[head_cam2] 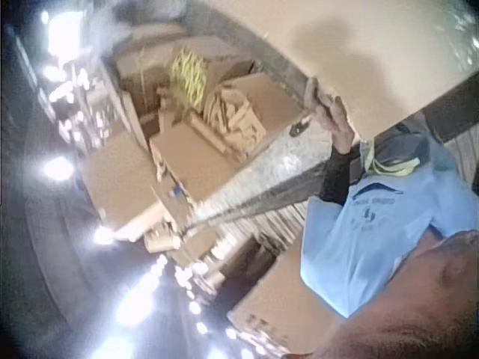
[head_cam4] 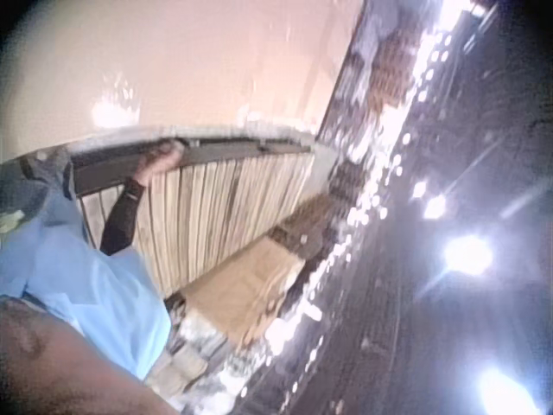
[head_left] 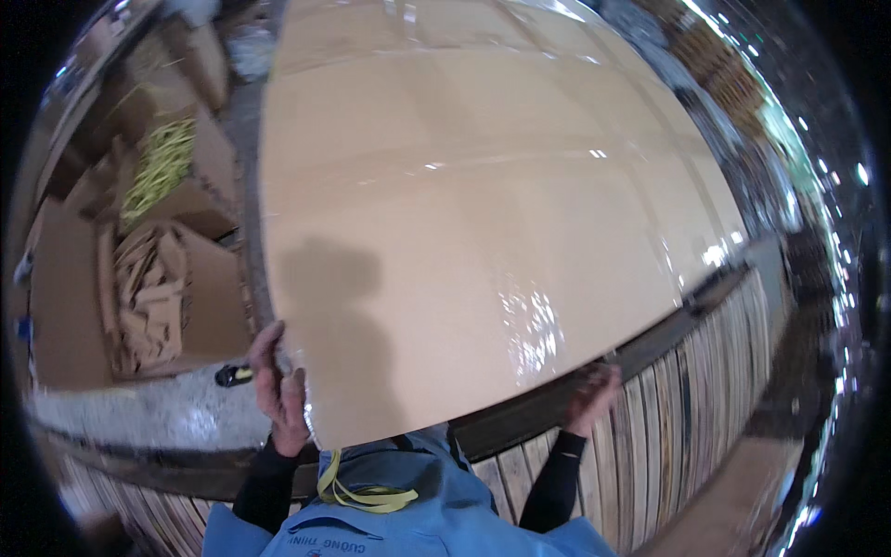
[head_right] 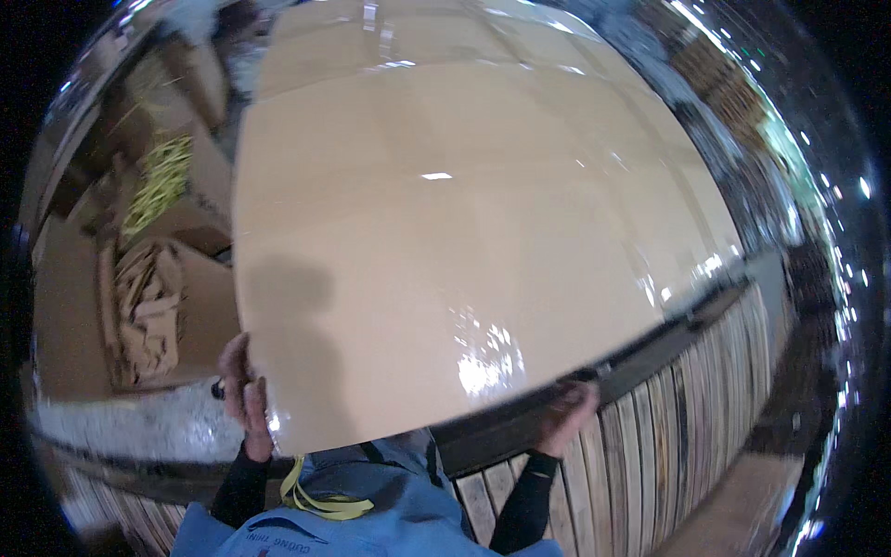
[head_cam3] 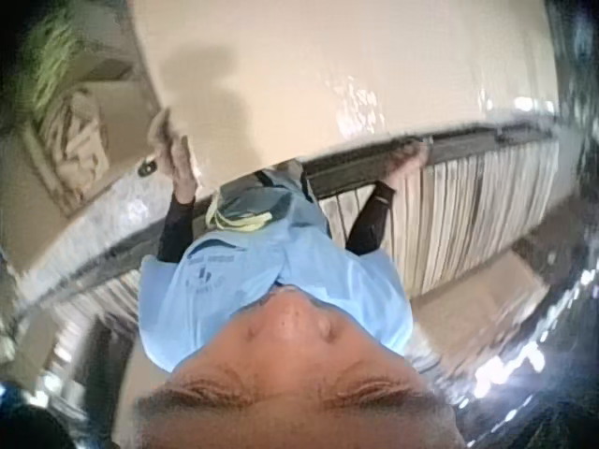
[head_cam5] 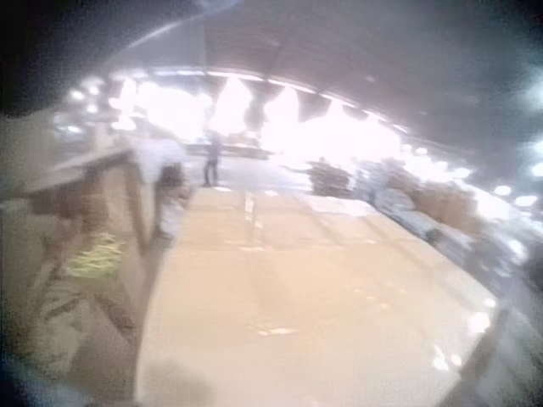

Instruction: The person wraps a yellow strap around a stack of cardboard boxes on a wooden pallet, ties a knot, and secures the strap with small cardboard pieces. They then attach a handwritten label to the package.

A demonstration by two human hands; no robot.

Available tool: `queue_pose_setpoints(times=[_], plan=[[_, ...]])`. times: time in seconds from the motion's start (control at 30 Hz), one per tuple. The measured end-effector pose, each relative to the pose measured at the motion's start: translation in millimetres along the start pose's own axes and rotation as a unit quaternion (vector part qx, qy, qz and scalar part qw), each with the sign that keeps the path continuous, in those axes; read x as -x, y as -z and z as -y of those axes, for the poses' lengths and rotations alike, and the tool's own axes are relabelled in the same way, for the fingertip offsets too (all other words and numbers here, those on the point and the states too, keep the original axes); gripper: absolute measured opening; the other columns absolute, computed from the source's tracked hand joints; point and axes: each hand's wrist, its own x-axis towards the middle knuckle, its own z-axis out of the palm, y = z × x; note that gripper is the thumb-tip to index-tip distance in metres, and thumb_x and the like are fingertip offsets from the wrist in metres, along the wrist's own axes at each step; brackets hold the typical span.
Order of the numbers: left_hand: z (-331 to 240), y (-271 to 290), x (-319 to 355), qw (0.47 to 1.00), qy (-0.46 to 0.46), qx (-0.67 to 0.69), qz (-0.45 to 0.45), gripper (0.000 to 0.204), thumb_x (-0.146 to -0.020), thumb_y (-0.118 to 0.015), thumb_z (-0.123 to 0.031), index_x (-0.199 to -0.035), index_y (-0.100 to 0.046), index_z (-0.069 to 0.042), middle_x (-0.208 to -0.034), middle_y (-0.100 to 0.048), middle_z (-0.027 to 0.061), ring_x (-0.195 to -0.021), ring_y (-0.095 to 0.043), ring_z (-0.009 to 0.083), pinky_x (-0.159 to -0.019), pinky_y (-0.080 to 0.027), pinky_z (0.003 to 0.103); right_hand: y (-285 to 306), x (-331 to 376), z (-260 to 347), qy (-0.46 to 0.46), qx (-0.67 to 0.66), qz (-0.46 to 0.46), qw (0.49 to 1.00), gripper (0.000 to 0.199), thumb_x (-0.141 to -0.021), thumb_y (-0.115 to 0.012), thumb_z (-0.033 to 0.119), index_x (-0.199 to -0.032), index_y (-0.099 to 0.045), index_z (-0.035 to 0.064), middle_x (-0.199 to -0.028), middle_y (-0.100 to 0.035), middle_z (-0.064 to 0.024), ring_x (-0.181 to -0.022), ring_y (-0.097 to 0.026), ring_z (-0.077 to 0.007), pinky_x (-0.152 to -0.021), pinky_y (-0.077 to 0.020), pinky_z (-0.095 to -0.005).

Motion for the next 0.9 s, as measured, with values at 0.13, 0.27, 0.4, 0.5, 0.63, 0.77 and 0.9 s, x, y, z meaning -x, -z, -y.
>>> queue_pose_setpoints(times=[0.13, 0.27, 0.4, 0.5, 0.63, 0.77, 0.9], plan=[[-18.9, -13.9, 5.5, 0.994, 0.095, 0.054, -0.017, 0.050, -0.100, -0.051, -0.019, -0.141, -0.044, 0.006, -0.143, -0.047, 0.0185, -0.133, -0.047, 0.0302, -0.112, -0.037, 0.044, -55.1, -55.0, 77.5, 0.226, 0.022, -0.033, 0.973, 0.042, -0.101, -0.053, 0.025, -0.135, -0.049, -0.0010, -0.119, -0.059, -0.0115, -0.108, -0.057, -0.0208, -0.095, -0.0459, -0.0344], [-32.8, -27.3, 4.8, 0.987, 0.129, 0.094, -0.028, 0.050, -0.102, -0.053, -0.018, -0.145, -0.042, 0.005, -0.142, -0.050, 0.0168, -0.129, -0.052, 0.0247, -0.110, -0.041, 0.039, -93.3, -77.7, 89.6, 0.405, 0.191, -0.002, 0.894, 0.044, -0.103, -0.051, 0.022, -0.135, -0.051, -0.0082, -0.141, -0.050, -0.0224, -0.128, -0.050, -0.0349, -0.111, -0.0366, -0.0462], [-35.2, -37.1, 15.2, 0.977, 0.147, 0.148, -0.049, 0.046, -0.104, -0.050, -0.015, -0.144, -0.043, 0.005, -0.141, -0.052, 0.0166, -0.126, -0.054, 0.0229, -0.108, -0.043, 0.037, -109.0, -79.0, 67.2, 0.521, 0.296, 0.017, 0.800, 0.043, -0.104, -0.049, 0.023, -0.135, -0.052, -0.0067, -0.142, -0.048, -0.0253, -0.134, -0.045, -0.0388, -0.113, -0.0354, -0.0491], [-29.9, -41.7, 33.6, 0.969, 0.155, 0.177, -0.071, 0.041, -0.103, -0.048, -0.009, -0.142, -0.045, 0.005, -0.141, -0.052, 0.0162, -0.127, -0.054, 0.0229, -0.107, -0.044, 0.036, -120.2, -54.6, 70.1, 0.482, 0.258, 0.019, 0.837, 0.046, -0.105, -0.050, 0.028, -0.135, -0.051, -0.0064, -0.148, -0.041, -0.0234, -0.137, -0.042, -0.0394, -0.111, -0.0393, -0.0496], [-16.1, -43.6, 51.2, 0.963, 0.151, 0.210, -0.079, 0.043, -0.102, -0.048, -0.007, -0.143, -0.045, 0.005, -0.143, -0.050, 0.0178, -0.130, -0.052, 0.0261, -0.110, -0.041, 0.038, -142.5, 47.7, 71.5, 0.384, 0.083, 0.215, 0.894, 0.048, -0.098, -0.058, 0.020, -0.137, -0.048, -0.0061, -0.144, -0.045, -0.0214, -0.128, -0.052, -0.0408, -0.096, -0.0512, -0.0573], [-3.3, -36.1, 49.9, 0.958, 0.166, 0.234, -0.006, 0.048, -0.101, -0.049, -0.008, -0.147, -0.040, 0.005, -0.149, -0.044, 0.0191, -0.139, -0.042, 0.0287, -0.115, -0.034, 0.040, -172.4, 157.2, 75.4, 0.376, 0.104, 0.777, 0.494, 0.049, -0.082, -0.078, 0.036, -0.116, -0.069, 0.0024, -0.129, -0.065, -0.0148, -0.127, -0.055, -0.0395, -0.106, -0.0430, -0.0609], [13.3, -26.2, 44.1, 0.941, 0.194, 0.272, 0.051, 0.051, -0.101, -0.053, -0.010, -0.147, -0.038, 0.006, -0.155, -0.038, 0.0202, -0.145, -0.034, 0.0309, -0.119, -0.028, 0.041, -213.0, 237.2, 48.0, 0.430, 0.148, 0.831, 0.321, 0.048, -0.082, -0.074, 0.047, -0.109, -0.070, 0.0079, -0.130, -0.065, -0.0095, -0.124, -0.060, -0.0260, -0.115, -0.0379, -0.0470]])
